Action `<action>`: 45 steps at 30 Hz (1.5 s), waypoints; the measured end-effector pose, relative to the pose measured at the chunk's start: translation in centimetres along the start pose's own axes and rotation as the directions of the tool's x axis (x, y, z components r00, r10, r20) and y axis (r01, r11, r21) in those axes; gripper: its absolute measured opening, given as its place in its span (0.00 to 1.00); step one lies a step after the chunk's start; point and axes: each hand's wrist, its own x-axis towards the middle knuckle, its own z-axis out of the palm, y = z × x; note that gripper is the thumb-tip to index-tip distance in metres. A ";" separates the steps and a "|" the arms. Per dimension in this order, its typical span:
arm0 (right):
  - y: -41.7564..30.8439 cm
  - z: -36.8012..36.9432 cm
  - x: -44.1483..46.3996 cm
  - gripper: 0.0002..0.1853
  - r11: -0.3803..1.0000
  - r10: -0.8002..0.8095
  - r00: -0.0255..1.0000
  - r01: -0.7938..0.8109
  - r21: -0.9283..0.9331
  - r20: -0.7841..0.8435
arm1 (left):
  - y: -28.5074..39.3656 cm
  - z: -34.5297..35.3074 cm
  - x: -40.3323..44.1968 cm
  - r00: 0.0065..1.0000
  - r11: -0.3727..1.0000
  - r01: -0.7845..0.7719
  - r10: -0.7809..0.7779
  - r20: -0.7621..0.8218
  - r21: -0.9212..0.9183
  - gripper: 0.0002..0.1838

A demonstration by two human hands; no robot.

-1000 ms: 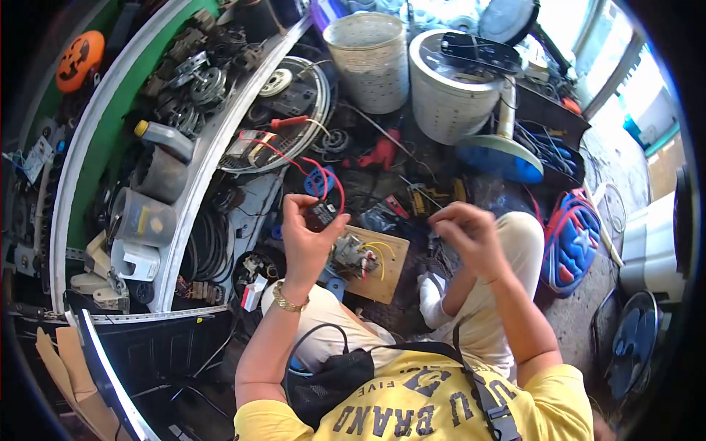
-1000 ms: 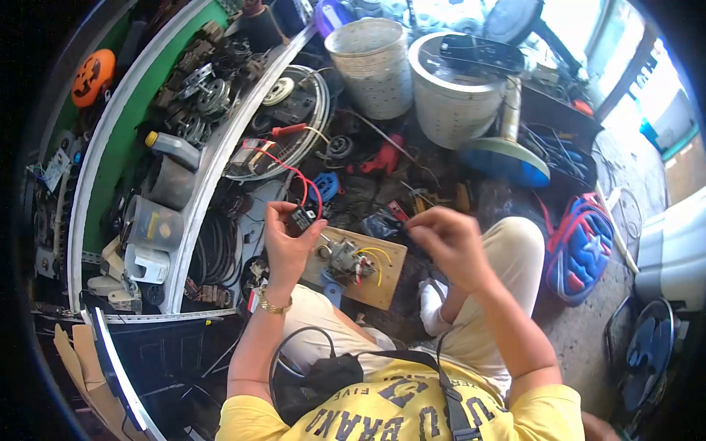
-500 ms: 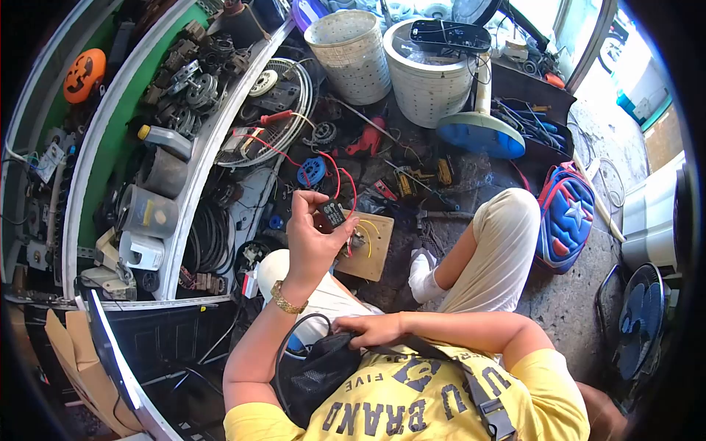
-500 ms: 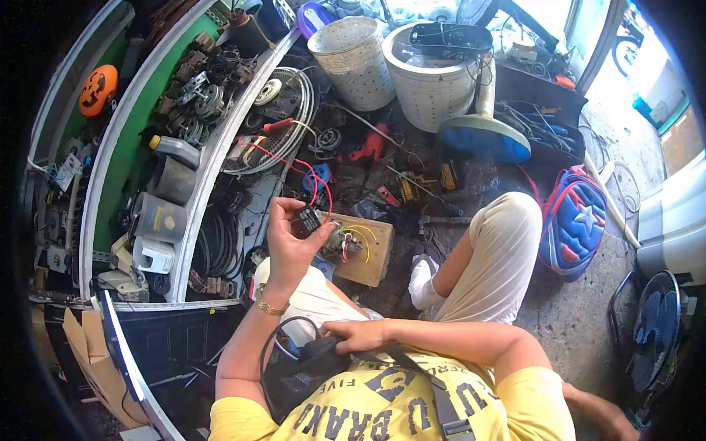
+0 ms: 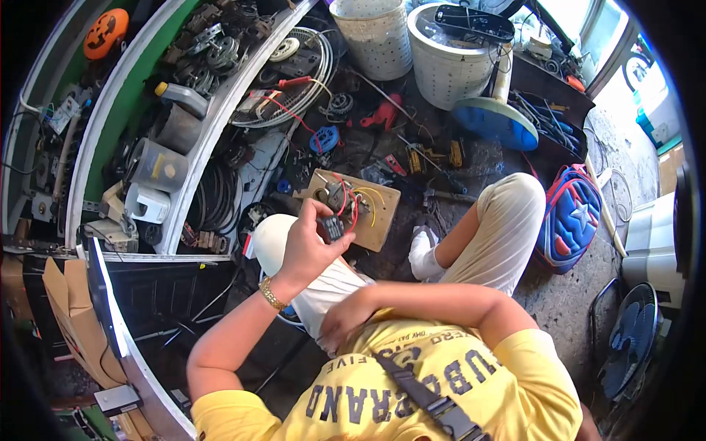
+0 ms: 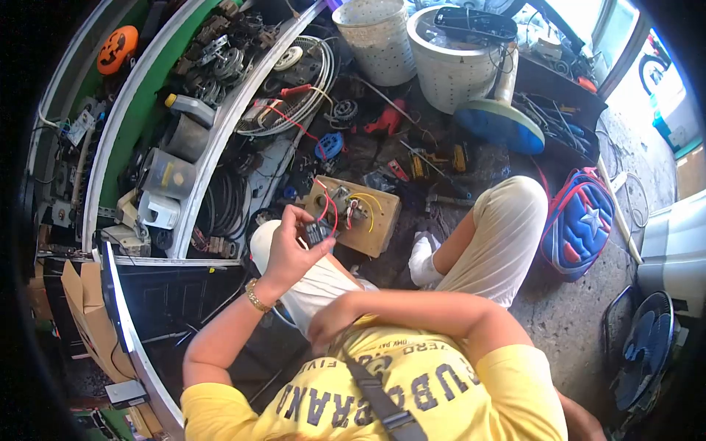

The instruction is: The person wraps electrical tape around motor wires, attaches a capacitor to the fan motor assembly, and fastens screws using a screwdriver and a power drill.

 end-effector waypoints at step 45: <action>3.5 -1.4 -15.5 0.06 0.916 0.015 0.213 -0.394 -0.072 -0.977 | -8.5 10.9 -0.8 0.897 0.724 0.362 -0.100 0.430 -0.587 0.08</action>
